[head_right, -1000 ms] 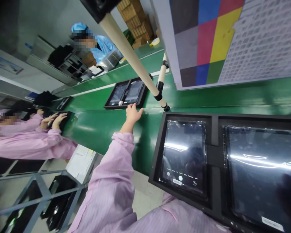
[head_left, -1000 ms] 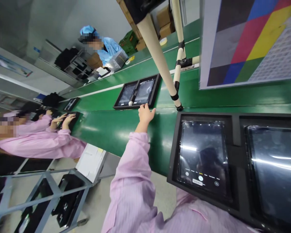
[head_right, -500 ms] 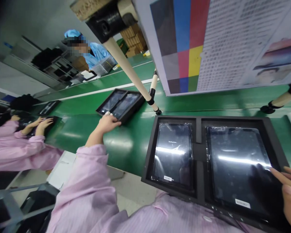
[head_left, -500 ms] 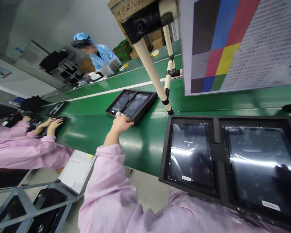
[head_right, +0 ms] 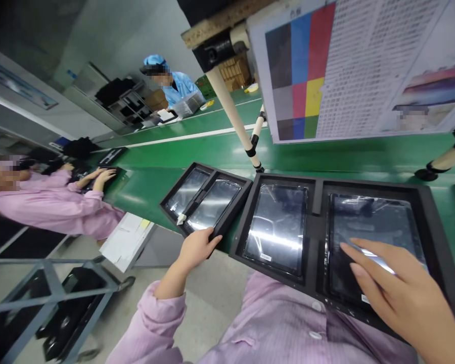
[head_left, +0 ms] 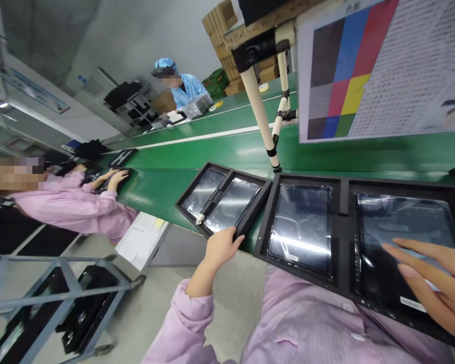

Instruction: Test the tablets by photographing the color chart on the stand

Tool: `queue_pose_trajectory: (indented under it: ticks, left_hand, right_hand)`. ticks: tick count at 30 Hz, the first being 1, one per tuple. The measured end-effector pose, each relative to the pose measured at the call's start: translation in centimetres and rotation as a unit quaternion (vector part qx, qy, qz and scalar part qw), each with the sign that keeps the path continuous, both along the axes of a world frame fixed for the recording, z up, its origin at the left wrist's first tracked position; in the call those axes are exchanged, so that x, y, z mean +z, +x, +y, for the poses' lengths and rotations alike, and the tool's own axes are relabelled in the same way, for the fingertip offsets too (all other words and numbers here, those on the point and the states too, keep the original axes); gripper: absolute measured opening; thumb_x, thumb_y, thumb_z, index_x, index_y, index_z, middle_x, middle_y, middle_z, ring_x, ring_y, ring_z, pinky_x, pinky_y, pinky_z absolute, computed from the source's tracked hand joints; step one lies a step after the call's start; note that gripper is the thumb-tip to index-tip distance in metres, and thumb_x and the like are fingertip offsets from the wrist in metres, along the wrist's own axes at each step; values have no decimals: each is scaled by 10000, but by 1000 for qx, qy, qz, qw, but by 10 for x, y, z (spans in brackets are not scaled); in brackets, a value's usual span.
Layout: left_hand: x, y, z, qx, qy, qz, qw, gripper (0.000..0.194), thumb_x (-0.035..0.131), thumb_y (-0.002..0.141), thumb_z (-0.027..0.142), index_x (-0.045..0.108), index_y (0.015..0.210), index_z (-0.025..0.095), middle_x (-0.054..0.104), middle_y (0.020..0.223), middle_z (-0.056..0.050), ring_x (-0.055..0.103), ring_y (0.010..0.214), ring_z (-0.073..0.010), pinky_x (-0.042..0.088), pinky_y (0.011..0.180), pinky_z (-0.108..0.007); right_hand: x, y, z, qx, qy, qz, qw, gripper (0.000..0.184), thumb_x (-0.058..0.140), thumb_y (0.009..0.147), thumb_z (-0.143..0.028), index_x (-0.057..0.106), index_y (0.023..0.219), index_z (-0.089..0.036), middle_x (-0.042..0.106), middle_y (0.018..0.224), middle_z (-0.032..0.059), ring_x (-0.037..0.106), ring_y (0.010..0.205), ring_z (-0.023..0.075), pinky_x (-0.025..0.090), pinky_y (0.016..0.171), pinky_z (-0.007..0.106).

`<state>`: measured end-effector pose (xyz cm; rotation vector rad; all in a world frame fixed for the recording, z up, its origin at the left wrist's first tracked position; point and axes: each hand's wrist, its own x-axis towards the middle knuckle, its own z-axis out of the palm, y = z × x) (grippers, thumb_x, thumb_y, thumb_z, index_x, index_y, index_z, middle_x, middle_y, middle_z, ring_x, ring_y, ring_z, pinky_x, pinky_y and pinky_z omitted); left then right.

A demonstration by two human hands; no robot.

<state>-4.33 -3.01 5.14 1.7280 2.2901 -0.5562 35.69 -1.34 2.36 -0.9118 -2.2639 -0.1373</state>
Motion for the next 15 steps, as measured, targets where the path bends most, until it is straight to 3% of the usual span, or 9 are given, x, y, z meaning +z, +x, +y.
queue_pose_trajectory:
  ticks: [3, 4, 6, 7, 9, 10, 13, 15]
  left_hand:
    - [26, 11, 2, -1, 25, -10, 1000, 279, 464, 988, 381, 631, 849, 207, 730, 832, -89, 699, 849, -258, 368, 654, -307]
    - [34, 15, 3, -7, 31, -15, 999, 283, 465, 985, 377, 624, 822, 208, 724, 808, -84, 697, 835, -256, 357, 649, -308]
    - [46, 27, 5, -24, 40, -28, 999, 296, 477, 975, 378, 612, 775, 207, 714, 771, -80, 696, 816, -256, 341, 637, -312]
    - [50, 35, 6, -33, 43, -35, 998, 305, 483, 969, 384, 608, 755, 207, 710, 756, -79, 696, 808, -256, 335, 632, -313]
    - [52, 54, 3, -50, 45, -48, 997, 325, 487, 963, 397, 605, 725, 209, 701, 726, -75, 696, 785, -250, 330, 623, -314]
    - [50, 65, 0, -57, 46, -56, 996, 334, 484, 961, 403, 605, 716, 211, 695, 704, -70, 694, 761, -245, 329, 615, -314]
    - [38, 95, -17, -80, 78, -114, 987, 336, 494, 940, 432, 610, 706, 220, 667, 626, -54, 669, 639, -230, 328, 566, -319]
    - [28, 103, -31, -118, 117, -197, 966, 329, 517, 914, 452, 610, 690, 231, 643, 572, -37, 637, 559, -215, 348, 533, -316]
  right_hand:
    - [14, -26, 4, 31, -12, 27, 999, 242, 425, 1031, -273, 621, 1162, -215, 656, 1056, 82, 646, 899, 193, 525, 792, 360]
    - [14, -35, 3, 35, -52, 42, 997, 254, 431, 1029, -300, 657, 1112, -218, 667, 1072, 70, 657, 923, 194, 539, 801, 359]
    - [11, -56, -1, 42, -226, 77, 970, 329, 435, 1018, -389, 706, 1117, -232, 668, 1147, 64, 666, 985, 204, 566, 799, 357]
    - [8, -68, -3, 47, -340, 98, 934, 381, 435, 1001, -444, 706, 1168, -235, 655, 1194, 72, 664, 1014, 212, 576, 795, 355]
    - [2, -94, -7, 66, -555, 140, 817, 567, 463, 936, -546, 599, 1368, -204, 597, 1306, 114, 645, 1068, 229, 580, 836, 367]
    - [0, -107, -9, 73, -623, 167, 760, 708, 494, 891, -594, 497, 1464, -179, 565, 1343, 140, 639, 1076, 235, 566, 889, 386]
    - [-2, -142, -11, 95, -730, 293, 610, 1066, 583, 776, -689, 143, 1605, -184, 494, 1409, 169, 631, 1058, 240, 539, 940, 430]
    - [-2, -157, -10, 72, -731, 384, 559, 1125, 656, 719, -645, 99, 1591, -205, 519, 1380, 148, 617, 1085, 246, 527, 955, 430]
